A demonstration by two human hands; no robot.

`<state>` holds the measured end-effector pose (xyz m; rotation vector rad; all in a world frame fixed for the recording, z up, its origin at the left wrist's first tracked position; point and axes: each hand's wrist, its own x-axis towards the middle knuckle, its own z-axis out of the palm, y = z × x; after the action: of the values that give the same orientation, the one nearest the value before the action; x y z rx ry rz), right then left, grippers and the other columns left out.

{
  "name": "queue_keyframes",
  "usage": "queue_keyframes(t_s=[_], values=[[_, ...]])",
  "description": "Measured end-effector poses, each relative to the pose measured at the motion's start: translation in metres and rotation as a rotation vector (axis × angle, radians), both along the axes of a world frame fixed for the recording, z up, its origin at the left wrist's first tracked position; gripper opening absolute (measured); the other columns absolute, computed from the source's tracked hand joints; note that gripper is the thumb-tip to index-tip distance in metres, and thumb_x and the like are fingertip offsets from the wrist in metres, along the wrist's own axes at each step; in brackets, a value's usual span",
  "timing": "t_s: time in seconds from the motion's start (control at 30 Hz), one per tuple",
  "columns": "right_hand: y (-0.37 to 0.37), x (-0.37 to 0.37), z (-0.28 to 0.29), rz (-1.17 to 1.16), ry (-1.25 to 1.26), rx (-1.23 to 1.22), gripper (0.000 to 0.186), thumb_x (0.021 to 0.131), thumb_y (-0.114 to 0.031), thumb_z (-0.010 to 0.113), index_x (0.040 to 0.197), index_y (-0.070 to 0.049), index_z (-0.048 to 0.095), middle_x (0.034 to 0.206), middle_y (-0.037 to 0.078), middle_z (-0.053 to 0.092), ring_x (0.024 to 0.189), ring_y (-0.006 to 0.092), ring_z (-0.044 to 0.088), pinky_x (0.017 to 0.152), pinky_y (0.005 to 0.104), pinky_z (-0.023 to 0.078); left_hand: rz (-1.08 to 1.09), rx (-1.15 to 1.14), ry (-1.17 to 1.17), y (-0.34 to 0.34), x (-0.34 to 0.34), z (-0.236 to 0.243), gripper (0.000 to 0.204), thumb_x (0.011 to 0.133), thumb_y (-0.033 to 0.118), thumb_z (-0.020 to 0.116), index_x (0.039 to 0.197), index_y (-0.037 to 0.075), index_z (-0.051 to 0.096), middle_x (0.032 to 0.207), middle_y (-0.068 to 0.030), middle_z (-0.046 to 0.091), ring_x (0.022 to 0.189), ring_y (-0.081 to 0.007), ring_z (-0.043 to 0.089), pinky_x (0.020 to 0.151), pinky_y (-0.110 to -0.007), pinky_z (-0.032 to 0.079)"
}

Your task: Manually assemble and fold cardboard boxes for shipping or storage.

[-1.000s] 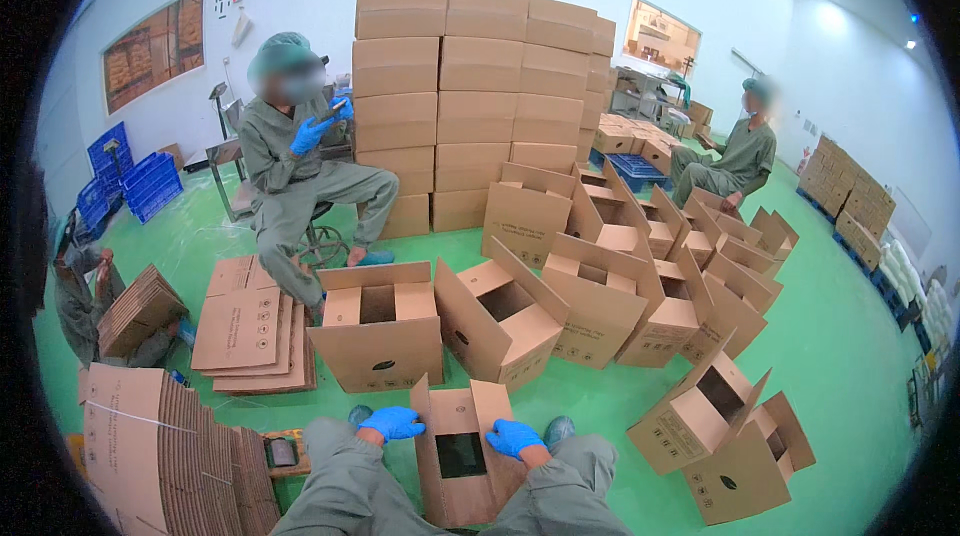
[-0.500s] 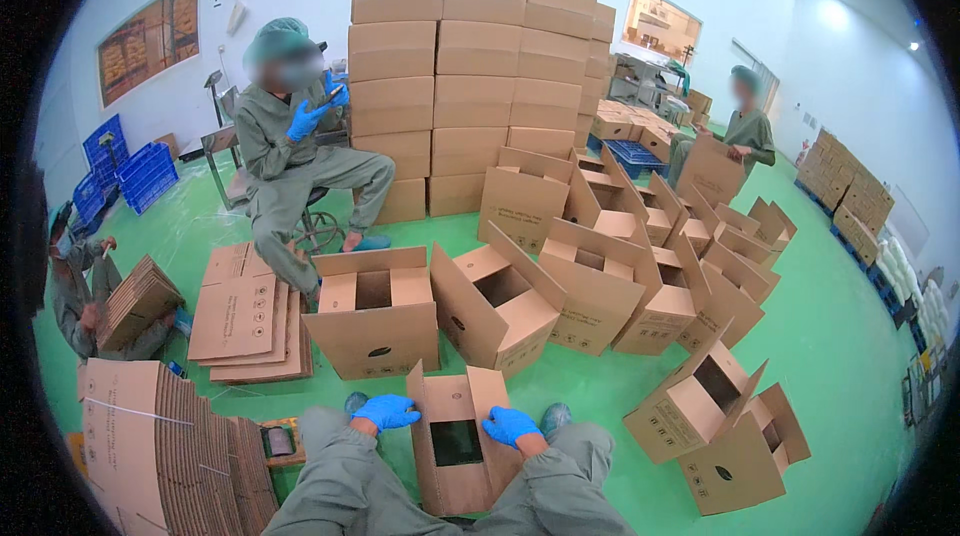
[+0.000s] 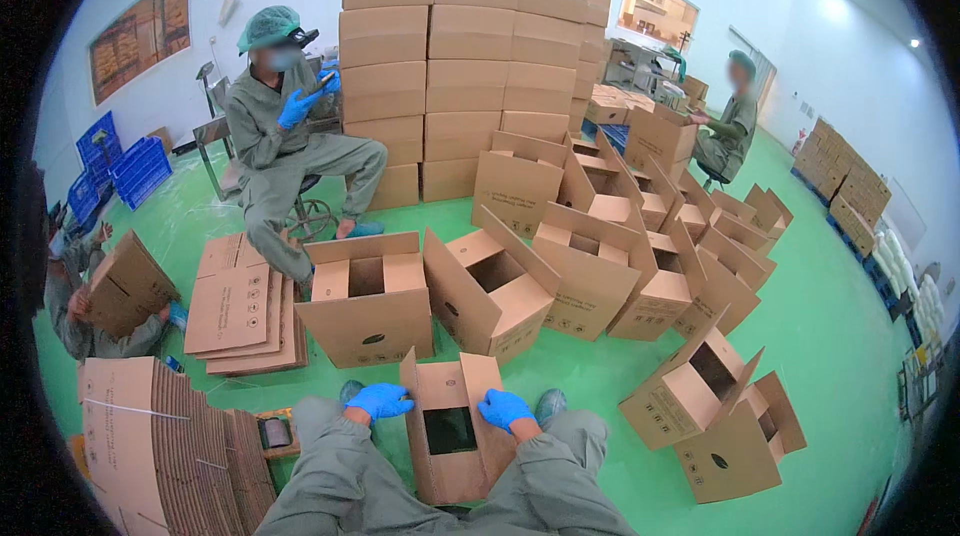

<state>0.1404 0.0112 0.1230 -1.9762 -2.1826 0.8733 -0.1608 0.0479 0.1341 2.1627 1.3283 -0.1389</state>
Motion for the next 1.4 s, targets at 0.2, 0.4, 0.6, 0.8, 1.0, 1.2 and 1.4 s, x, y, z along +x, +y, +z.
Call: queue_keyframes(t_s=[0.2,0.4,0.6,0.8,1.0,1.2,1.4], values=[[-0.002,-0.001,-0.004,-0.004,0.0,0.016,0.038,0.083,-0.038,0.045,0.095,-0.005,0.059,0.096,0.026,0.06,0.089,0.0431,0.057,0.078,0.0496,0.045,0.014,0.029,-0.024,-0.001,-0.003,-0.007,0.05,0.081,0.049,0.044,0.099,0.006,0.062,0.105,-0.0194,0.06,0.096,-0.0389,0.057,0.082,-0.047,0.045],[-0.003,-0.001,-0.002,-0.009,0.005,0.011,0.038,0.083,-0.039,0.046,0.094,-0.005,0.058,0.096,0.025,0.06,0.089,0.0431,0.057,0.078,0.0496,0.045,0.014,0.031,-0.019,-0.002,-0.004,0.0,0.051,0.081,0.05,0.044,0.101,0.006,0.061,0.108,-0.0188,0.06,0.099,-0.0384,0.056,0.084,-0.047,0.045],[-0.003,-0.003,0.001,-0.008,-0.012,0.007,0.037,0.083,-0.039,0.047,0.094,-0.005,0.058,0.095,0.024,0.061,0.089,0.0416,0.057,0.079,0.0479,0.045,0.023,0.006,0.012,-0.004,-0.002,0.007,0.051,0.082,0.05,0.044,0.102,0.006,0.061,0.108,-0.0187,0.06,0.099,-0.0379,0.056,0.085,-0.046,0.045],[-0.003,-0.002,0.001,-0.007,0.004,0.007,0.035,0.084,-0.037,0.047,0.094,-0.006,0.058,0.096,0.024,0.061,0.09,0.0412,0.057,0.079,0.0476,0.046,0.016,0.006,0.003,-0.003,-0.001,0.006,0.05,0.081,0.048,0.045,0.101,0.005,0.061,0.107,-0.0194,0.06,0.098,-0.038,0.056,0.084,-0.046,0.045],[-0.003,-0.001,0.001,-0.007,0.015,0.022,0.034,0.083,-0.036,0.047,0.093,-0.006,0.058,0.095,0.024,0.06,0.088,0.0422,0.057,0.076,0.049,0.045,0.011,0.007,-0.002,-0.003,-0.001,0.004,0.049,0.081,0.048,0.045,0.099,0.006,0.062,0.105,-0.0193,0.06,0.096,-0.0381,0.057,0.082,-0.047,0.046],[-0.002,-0.002,0.001,-0.008,0.002,0.032,0.033,0.083,-0.035,0.047,0.093,-0.005,0.058,0.093,0.025,0.061,0.087,0.0423,0.057,0.076,0.0493,0.045,0.023,0.01,0.007,-0.002,-0.001,0.003,0.048,0.081,0.048,0.046,0.099,0.007,0.062,0.105,-0.0192,0.06,0.097,-0.0377,0.057,0.082,-0.046,0.046],[-0.002,-0.004,0.006,-0.007,-0.017,0.0,0.035,0.083,-0.037,0.047,0.094,-0.005,0.057,0.095,0.024,0.06,0.089,0.0416,0.057,0.076,0.0488,0.046,0.026,0.001,0.004,-0.002,0.0,0.006,0.048,0.081,0.048,0.046,0.1,0.006,0.062,0.106,-0.0188,0.06,0.097,-0.0368,0.057,0.083,-0.046,0.046]])
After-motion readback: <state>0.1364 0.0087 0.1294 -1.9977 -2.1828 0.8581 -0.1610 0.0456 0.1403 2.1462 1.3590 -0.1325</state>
